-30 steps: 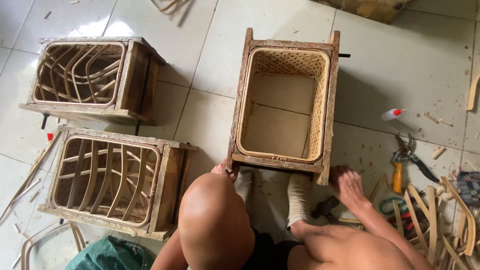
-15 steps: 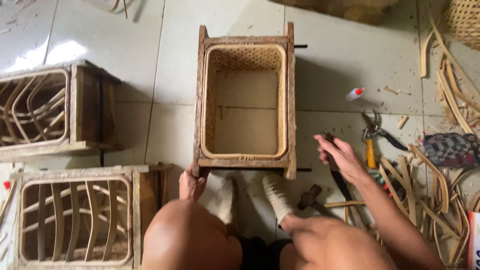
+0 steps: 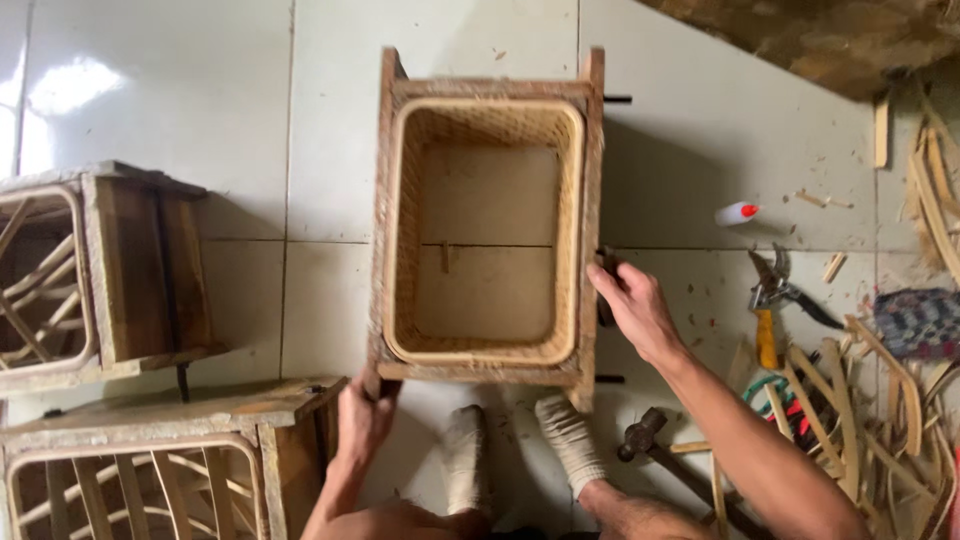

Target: The person inserts thin wooden strips into a woven basket frame, taps them into place with a hammer, and applies glue along the rim. They then remove the strips and reposition the basket.

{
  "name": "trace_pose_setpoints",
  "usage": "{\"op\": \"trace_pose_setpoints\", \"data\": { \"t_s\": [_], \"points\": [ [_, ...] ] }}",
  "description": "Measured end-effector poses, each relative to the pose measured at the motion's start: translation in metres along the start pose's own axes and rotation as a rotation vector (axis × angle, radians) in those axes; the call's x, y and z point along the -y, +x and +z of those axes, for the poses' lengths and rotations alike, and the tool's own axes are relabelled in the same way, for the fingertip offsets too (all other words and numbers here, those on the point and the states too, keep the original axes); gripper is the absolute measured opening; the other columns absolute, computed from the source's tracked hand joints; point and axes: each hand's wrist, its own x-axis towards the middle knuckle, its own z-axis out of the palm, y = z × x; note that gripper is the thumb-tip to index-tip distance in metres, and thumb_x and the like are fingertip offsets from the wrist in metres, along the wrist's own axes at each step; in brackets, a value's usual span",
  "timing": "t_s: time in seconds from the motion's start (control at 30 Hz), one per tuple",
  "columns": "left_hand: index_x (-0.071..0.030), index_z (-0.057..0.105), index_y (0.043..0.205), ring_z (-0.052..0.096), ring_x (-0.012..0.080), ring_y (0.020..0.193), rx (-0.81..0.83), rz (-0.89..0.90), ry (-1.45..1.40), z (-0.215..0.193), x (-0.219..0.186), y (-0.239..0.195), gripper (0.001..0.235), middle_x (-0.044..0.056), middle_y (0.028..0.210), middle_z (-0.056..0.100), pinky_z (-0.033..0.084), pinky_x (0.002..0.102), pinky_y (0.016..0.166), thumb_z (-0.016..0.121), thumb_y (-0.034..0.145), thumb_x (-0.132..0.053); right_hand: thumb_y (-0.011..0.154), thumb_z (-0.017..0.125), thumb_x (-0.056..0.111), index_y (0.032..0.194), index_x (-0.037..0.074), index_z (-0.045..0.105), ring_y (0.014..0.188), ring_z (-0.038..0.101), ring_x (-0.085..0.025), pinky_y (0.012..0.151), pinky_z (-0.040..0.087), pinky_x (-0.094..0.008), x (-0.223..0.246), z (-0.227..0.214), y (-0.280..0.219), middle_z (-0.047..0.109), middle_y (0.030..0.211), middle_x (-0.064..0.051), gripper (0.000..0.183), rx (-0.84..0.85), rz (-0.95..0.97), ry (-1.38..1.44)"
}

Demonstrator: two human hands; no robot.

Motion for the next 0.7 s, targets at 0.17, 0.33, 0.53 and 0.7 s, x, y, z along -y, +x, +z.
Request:
{"op": "trace_pose_setpoints", "data": {
  "t_s": [0.17,0.33,0.53,0.7],
  "points": [
    [-0.001,0.071,0.116,0.069,0.0191,0.085,0.166,-0.109,0.064,-0.045,-0.014,0.065,0.042,0.013,0.098,0.079,0.058,0.037,0.078,0.081,0.084,-0.026,0.102,0.063,0.033,0.083,0.006,0.063,0.057,0.042,-0.005,0.048,0.036,-0.027,0.02,0.015,0.031,0.051,0.067,0.006,0.033,0.132,-0.087,0.018],
    [-0.028,0.014,0.166,0.022,0.0228,0.154,0.656,-0.09,0.384,-0.149,-0.09,0.099,0.115,0.003,0.169,0.017,0.027,0.046,0.119,0.081,0.073,-0.038,0.098,0.071,0.033,0.084,-0.001,0.058,0.066,0.064,-0.014,0.057,0.057,-0.035,0.022,-0.044,0.117,0.066,0.077,-0.009,0.04,0.219,-0.063,-0.186],
    [-0.016,0.033,0.164,0.049,0.0335,0.143,0.295,-0.09,0.112,-0.145,-0.215,0.235,0.107,0.019,0.158,0.049,0.037,0.05,0.118,0.056,0.077,-0.073,0.096,0.072,0.023,0.125,0.006,0.07,0.098,0.064,-0.039,0.081,0.051,-0.05,0.025,-0.103,0.258,0.065,0.11,-0.02,0.033,-0.041,-0.31,-0.656],
    [0.003,0.029,0.156,0.04,0.0372,0.142,0.314,0.007,-0.001,-0.073,-0.271,0.366,0.105,0.029,0.156,0.036,0.037,0.05,0.115,0.056,0.088,-0.072,0.091,0.074,0.022,0.122,0.02,0.075,0.1,0.065,-0.038,0.085,0.053,-0.049,0.041,-0.091,0.308,0.07,0.106,-0.013,0.031,0.012,-0.358,-0.743]
  ]
}}
